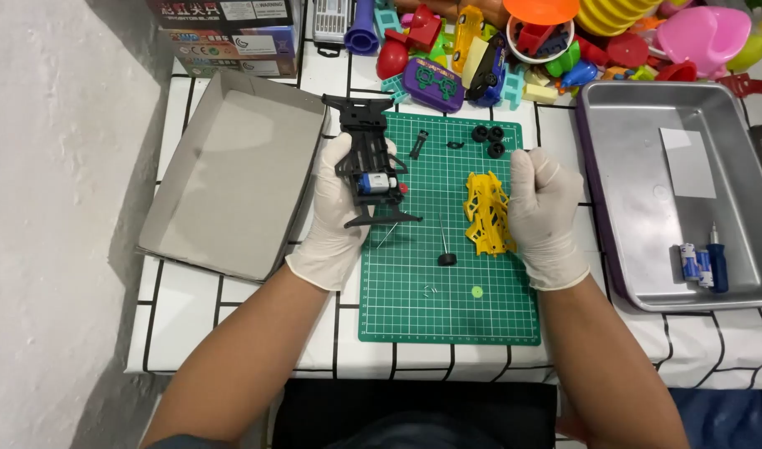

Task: Assembling a mini 4WD toy car chassis, including installing batteries and securing components with tools.

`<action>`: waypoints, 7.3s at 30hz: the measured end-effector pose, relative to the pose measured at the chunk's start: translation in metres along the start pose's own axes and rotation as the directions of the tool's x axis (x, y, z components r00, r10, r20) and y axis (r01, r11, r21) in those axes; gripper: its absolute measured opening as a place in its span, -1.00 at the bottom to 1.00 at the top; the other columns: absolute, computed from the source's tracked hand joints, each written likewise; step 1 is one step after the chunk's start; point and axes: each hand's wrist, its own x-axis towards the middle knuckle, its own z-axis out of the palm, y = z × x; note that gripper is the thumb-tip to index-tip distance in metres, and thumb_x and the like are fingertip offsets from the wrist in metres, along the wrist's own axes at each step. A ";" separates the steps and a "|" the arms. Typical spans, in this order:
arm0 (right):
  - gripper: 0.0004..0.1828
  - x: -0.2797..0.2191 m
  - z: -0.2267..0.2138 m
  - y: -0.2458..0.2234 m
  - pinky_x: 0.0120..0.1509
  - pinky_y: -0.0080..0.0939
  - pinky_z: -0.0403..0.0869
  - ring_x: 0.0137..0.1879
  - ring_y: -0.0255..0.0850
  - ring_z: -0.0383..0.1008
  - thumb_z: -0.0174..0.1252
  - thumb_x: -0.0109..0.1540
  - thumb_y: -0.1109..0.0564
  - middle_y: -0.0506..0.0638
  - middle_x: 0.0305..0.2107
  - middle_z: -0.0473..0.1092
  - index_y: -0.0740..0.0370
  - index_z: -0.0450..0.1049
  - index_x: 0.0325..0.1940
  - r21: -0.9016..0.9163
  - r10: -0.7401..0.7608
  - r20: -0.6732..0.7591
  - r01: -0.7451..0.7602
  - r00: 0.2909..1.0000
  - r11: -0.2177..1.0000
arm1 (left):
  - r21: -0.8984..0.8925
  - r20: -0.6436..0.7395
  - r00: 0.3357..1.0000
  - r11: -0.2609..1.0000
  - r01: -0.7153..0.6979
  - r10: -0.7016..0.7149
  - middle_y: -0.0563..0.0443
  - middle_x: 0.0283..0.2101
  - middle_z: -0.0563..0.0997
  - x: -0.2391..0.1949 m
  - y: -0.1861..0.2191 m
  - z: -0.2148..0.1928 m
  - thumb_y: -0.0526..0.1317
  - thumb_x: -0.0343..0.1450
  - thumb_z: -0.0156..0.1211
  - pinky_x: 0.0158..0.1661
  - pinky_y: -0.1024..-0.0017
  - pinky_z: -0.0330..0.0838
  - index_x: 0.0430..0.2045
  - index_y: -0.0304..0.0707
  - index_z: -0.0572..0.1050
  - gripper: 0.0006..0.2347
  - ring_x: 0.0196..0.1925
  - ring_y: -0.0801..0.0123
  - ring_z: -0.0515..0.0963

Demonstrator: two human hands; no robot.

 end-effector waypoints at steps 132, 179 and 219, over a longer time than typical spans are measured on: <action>-0.74 -0.125 -0.053 -0.168 0.61 0.27 0.37 0.48 0.18 0.28 0.22 0.25 0.21 0.12 0.22 0.29 -0.01 0.45 0.00 0.155 -0.279 0.121 0.259 0.953 0.953 | -0.036 0.292 0.904 0.949 -0.314 0.311 -0.24 0.15 0.50 -0.123 -0.031 0.017 -0.24 0.47 0.18 0.19 0.06 0.47 0.22 -0.44 0.32 -0.58 0.24 0.02 0.48; -0.81 -0.112 -0.094 -0.126 0.13 -0.28 0.59 0.03 -0.11 0.51 0.17 0.31 0.21 0.13 -0.09 0.40 0.28 0.48 0.01 0.351 -0.037 -0.002 0.036 0.999 0.936 | 0.982 0.179 0.961 0.104 -0.160 -0.211 0.05 -0.15 0.62 -0.140 -0.034 0.062 -0.16 0.41 0.17 0.00 0.33 0.54 -0.13 -0.13 0.47 -0.80 -0.07 0.30 0.63; -0.86 -0.104 -0.023 -0.111 0.14 0.12 0.58 0.07 0.07 0.58 0.30 0.17 0.33 0.19 -0.21 0.49 0.40 0.58 -0.19 0.322 0.114 0.269 -0.201 0.956 0.925 | 0.925 0.286 0.954 0.285 -0.251 -0.091 -0.15 -0.29 0.68 -0.055 0.047 0.065 -0.41 0.35 0.32 -0.10 0.39 0.55 -0.28 -0.31 0.66 -0.88 -0.20 0.27 0.66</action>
